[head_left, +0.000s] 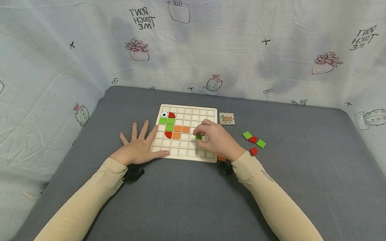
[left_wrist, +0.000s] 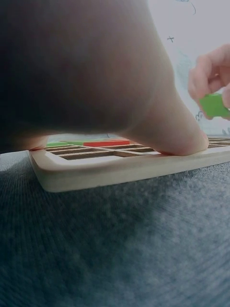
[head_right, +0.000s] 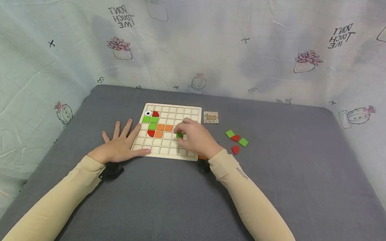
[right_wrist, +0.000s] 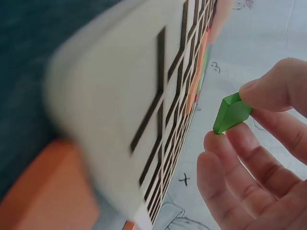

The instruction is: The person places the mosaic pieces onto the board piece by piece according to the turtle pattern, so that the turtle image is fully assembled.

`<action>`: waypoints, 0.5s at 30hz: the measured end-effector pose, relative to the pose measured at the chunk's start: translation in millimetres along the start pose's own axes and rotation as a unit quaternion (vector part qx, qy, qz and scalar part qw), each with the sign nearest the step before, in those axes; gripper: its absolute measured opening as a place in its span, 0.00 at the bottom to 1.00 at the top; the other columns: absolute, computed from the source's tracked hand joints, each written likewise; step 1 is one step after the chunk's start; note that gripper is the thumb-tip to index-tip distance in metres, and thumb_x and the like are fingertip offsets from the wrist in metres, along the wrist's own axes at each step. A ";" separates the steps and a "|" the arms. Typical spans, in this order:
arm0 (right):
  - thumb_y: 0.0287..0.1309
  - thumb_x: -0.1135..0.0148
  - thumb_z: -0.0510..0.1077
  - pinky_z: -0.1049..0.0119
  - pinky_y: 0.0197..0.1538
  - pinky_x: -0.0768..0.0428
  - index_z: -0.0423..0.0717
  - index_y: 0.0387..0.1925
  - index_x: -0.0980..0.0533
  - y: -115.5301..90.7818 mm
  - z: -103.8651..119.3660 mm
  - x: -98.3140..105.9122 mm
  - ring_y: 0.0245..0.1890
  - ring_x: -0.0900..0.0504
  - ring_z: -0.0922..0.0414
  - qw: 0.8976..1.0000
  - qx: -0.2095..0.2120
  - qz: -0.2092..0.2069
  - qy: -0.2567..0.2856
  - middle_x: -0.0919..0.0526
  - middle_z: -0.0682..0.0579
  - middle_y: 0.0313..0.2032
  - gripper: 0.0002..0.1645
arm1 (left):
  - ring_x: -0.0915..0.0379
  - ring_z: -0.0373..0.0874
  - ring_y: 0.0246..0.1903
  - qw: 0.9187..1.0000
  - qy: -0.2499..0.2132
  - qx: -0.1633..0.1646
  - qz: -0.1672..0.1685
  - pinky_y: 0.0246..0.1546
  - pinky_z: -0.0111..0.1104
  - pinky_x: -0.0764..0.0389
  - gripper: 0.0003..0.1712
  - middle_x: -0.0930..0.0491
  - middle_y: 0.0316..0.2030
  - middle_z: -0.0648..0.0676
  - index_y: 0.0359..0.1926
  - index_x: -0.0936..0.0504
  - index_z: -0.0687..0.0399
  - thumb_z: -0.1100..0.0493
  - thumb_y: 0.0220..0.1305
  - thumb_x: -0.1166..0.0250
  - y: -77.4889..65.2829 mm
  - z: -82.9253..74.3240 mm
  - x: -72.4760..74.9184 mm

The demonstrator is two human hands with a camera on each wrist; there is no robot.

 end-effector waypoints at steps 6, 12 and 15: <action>0.63 0.34 0.36 0.60 0.47 0.19 0.42 0.46 0.14 17.8 9.4 -5.5 0.41 0.19 0.53 1.000 0.005 0.008 -0.007 0.18 0.50 0.43 0.10 | 0.88 0.75 0.78 1.000 0.010 0.001 0.004 0.61 0.83 0.76 0.71 0.76 0.83 0.66 0.85 0.65 0.47 0.12 0.58 0.49 -0.9 -1.0 1.6; 0.63 0.33 0.36 0.61 0.49 0.19 0.42 0.45 0.14 34.7 13.1 -16.3 0.41 0.18 0.55 0.999 0.000 0.030 -0.018 0.16 0.49 0.42 0.10 | 0.88 0.76 0.78 1.000 0.015 0.001 0.004 0.61 0.83 0.75 0.70 0.75 0.83 0.66 0.85 0.66 0.47 0.13 0.60 0.49 -2.4 -2.5 2.6; 0.62 0.35 0.34 0.62 0.48 0.20 0.43 0.44 0.14 40.8 13.3 -20.6 0.40 0.20 0.55 0.999 -0.006 0.042 -0.022 0.16 0.50 0.42 0.10 | 0.88 0.75 0.78 1.000 0.014 0.000 0.003 0.61 0.83 0.75 0.69 0.75 0.83 0.66 0.85 0.66 0.46 0.13 0.60 0.49 -2.1 -2.4 2.3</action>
Point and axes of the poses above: each hand's wrist, its own y-axis towards the middle knuckle, its own x-axis out of the back of the hand, z = x × y, the point moved 7 cm from there along y, towards the middle knuckle
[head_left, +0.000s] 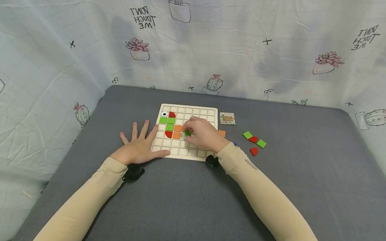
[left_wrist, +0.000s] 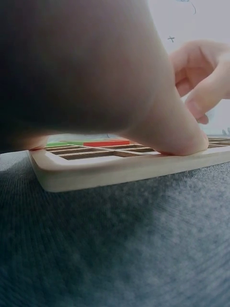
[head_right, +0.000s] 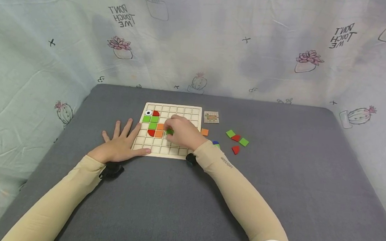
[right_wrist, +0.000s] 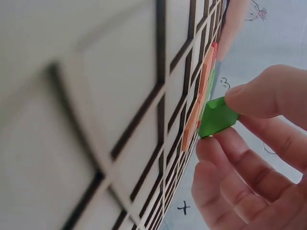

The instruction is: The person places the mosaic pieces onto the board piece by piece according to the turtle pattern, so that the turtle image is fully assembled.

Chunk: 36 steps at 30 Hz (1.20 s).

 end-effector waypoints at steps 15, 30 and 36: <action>0.62 0.34 0.33 0.63 0.47 0.21 0.45 0.43 0.14 13.9 2.0 -11.9 0.39 0.22 0.55 0.999 -0.017 0.041 -0.023 0.14 0.50 0.41 0.10 | 0.88 0.75 0.78 1.000 0.003 0.002 0.000 0.61 0.84 0.75 0.70 0.75 0.83 0.66 0.85 0.66 0.45 0.13 0.59 0.49 1.5 2.1 -0.8; 0.60 0.34 0.32 0.60 0.50 0.18 0.44 0.39 0.11 10.4 4.1 -9.9 0.41 0.18 0.54 0.999 0.004 0.025 -0.029 0.12 0.49 0.40 0.10 | 0.88 0.75 0.78 1.000 0.005 0.003 0.000 0.60 0.83 0.76 0.70 0.76 0.83 0.66 0.85 0.66 0.45 0.12 0.59 0.50 2.5 2.3 -2.6; 0.62 0.34 0.33 0.62 0.46 0.19 0.44 0.43 0.11 6.3 4.1 -9.7 0.38 0.20 0.55 0.999 0.008 0.020 -0.031 0.12 0.49 0.41 0.11 | 0.88 0.76 0.78 1.000 0.002 0.001 -0.002 0.60 0.84 0.76 0.70 0.75 0.83 0.67 0.85 0.65 0.46 0.12 0.59 0.49 2.0 1.4 -2.4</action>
Point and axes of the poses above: each hand's wrist, its own y-axis towards the middle knuckle, its own x-axis out of the back of the hand, z = x × y, the point moved 7 cm from there along y, towards the middle knuckle
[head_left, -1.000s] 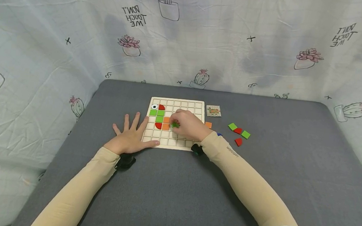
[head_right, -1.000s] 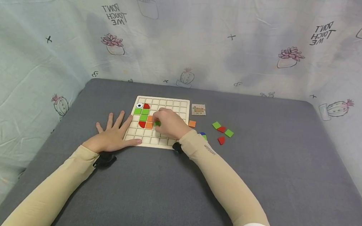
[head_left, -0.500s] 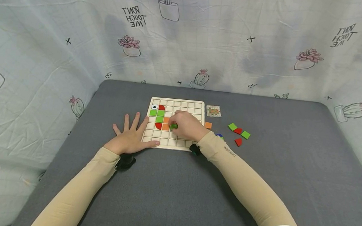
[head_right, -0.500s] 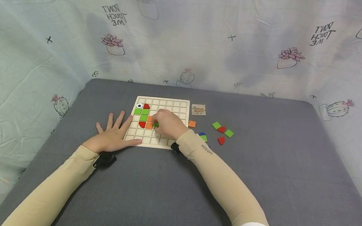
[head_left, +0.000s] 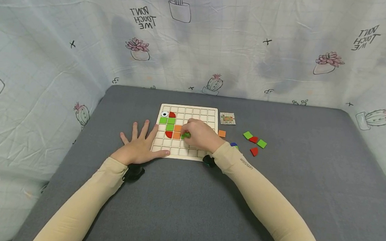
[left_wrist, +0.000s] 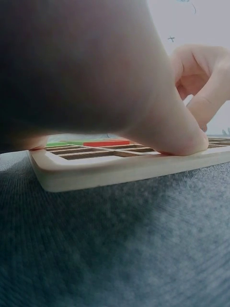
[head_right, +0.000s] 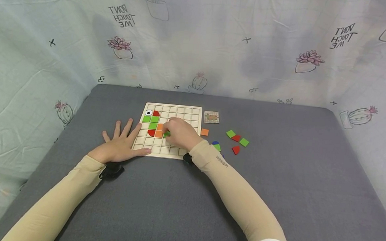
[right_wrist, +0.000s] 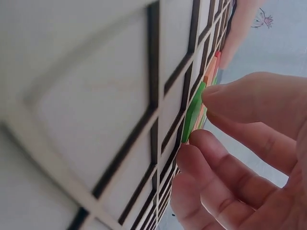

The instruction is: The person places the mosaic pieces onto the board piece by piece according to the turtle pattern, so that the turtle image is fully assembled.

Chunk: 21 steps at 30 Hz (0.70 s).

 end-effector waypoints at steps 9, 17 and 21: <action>0.63 0.35 0.36 0.61 0.46 0.19 0.44 0.47 0.12 -18.9 -2.1 9.8 0.41 0.19 0.54 0.999 -0.023 -0.015 0.016 0.13 0.48 0.45 0.13 | 0.88 0.75 0.78 1.000 -0.002 -0.003 0.000 0.60 0.84 0.75 0.69 0.75 0.83 0.66 0.85 0.66 0.45 0.13 0.59 0.49 -1.3 -2.2 1.1; 0.66 0.34 0.40 0.59 0.48 0.18 0.42 0.51 0.14 -40.8 -7.1 24.5 0.42 0.19 0.53 0.998 -0.047 -0.026 0.032 0.15 0.46 0.48 0.14 | 0.88 0.75 0.78 1.000 -0.001 0.001 0.000 0.61 0.83 0.75 0.70 0.75 0.83 0.66 0.85 0.66 0.46 0.13 0.59 0.49 -0.9 -0.9 1.3; 0.66 0.34 0.40 0.57 0.49 0.18 0.41 0.52 0.14 -51.8 -11.3 32.6 0.44 0.17 0.51 0.997 -0.053 -0.039 0.033 0.15 0.46 0.49 0.15 | 0.88 0.75 0.78 1.000 -0.001 0.003 0.002 0.61 0.83 0.75 0.70 0.75 0.83 0.66 0.85 0.66 0.46 0.12 0.58 0.49 -0.7 -0.5 1.1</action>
Point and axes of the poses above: each hand's wrist, its own y-axis towards the middle knuckle, its own x-axis out of the back of the hand, z = x × y, the point moved 7 cm from there along y, towards the middle knuckle
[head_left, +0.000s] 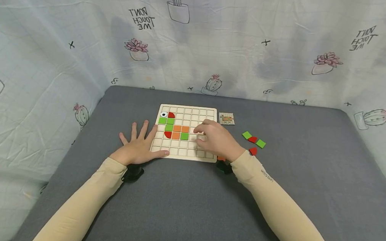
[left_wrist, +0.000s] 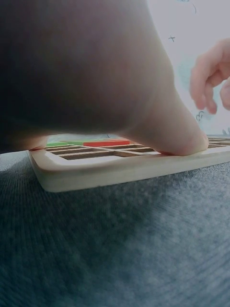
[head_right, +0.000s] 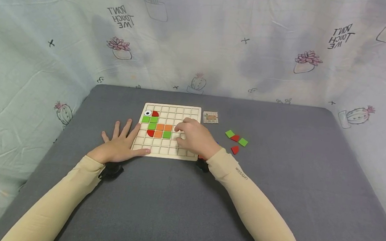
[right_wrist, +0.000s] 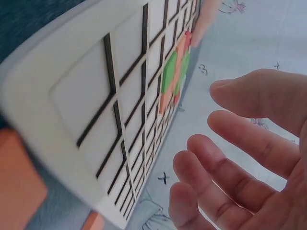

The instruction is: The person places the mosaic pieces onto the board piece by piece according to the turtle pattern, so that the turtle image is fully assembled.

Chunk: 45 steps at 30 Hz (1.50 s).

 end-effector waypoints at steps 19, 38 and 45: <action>0.64 0.30 0.39 0.53 0.44 0.16 0.39 0.54 0.16 -42.9 -34.3 35.8 0.46 0.13 0.46 0.998 -0.029 -0.040 -0.024 0.17 0.38 0.58 0.18 | 0.89 0.75 0.78 1.000 -0.004 -0.002 0.004 0.61 0.83 0.77 0.70 0.76 0.83 0.65 0.85 0.67 0.45 0.13 0.59 0.49 -0.7 -0.3 -0.4; 0.64 0.29 0.41 0.51 0.44 0.19 0.41 0.62 0.20 -56.4 -64.7 56.0 0.48 0.18 0.47 0.994 -0.082 -0.064 -0.018 0.19 0.41 0.55 0.26 | 0.88 0.75 0.78 1.000 0.000 -0.002 0.002 0.61 0.83 0.76 0.70 0.76 0.83 0.65 0.85 0.67 0.45 0.13 0.58 0.48 1.1 0.8 -2.5; 0.64 0.29 0.42 0.51 0.43 0.21 0.41 0.68 0.25 -55.8 -70.6 56.6 0.47 0.19 0.45 0.993 -0.097 -0.063 -0.025 0.22 0.39 0.55 0.32 | 0.88 0.75 0.78 1.000 -0.002 -0.003 -0.005 0.61 0.83 0.75 0.71 0.75 0.83 0.66 0.85 0.65 0.47 0.13 0.58 0.48 0.6 0.7 -1.2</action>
Point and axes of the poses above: each hand's wrist, its own y-axis towards the middle knuckle, its own x-axis out of the back of the hand, z = x × y, the point moved 7 cm from there along y, towards the middle knuckle
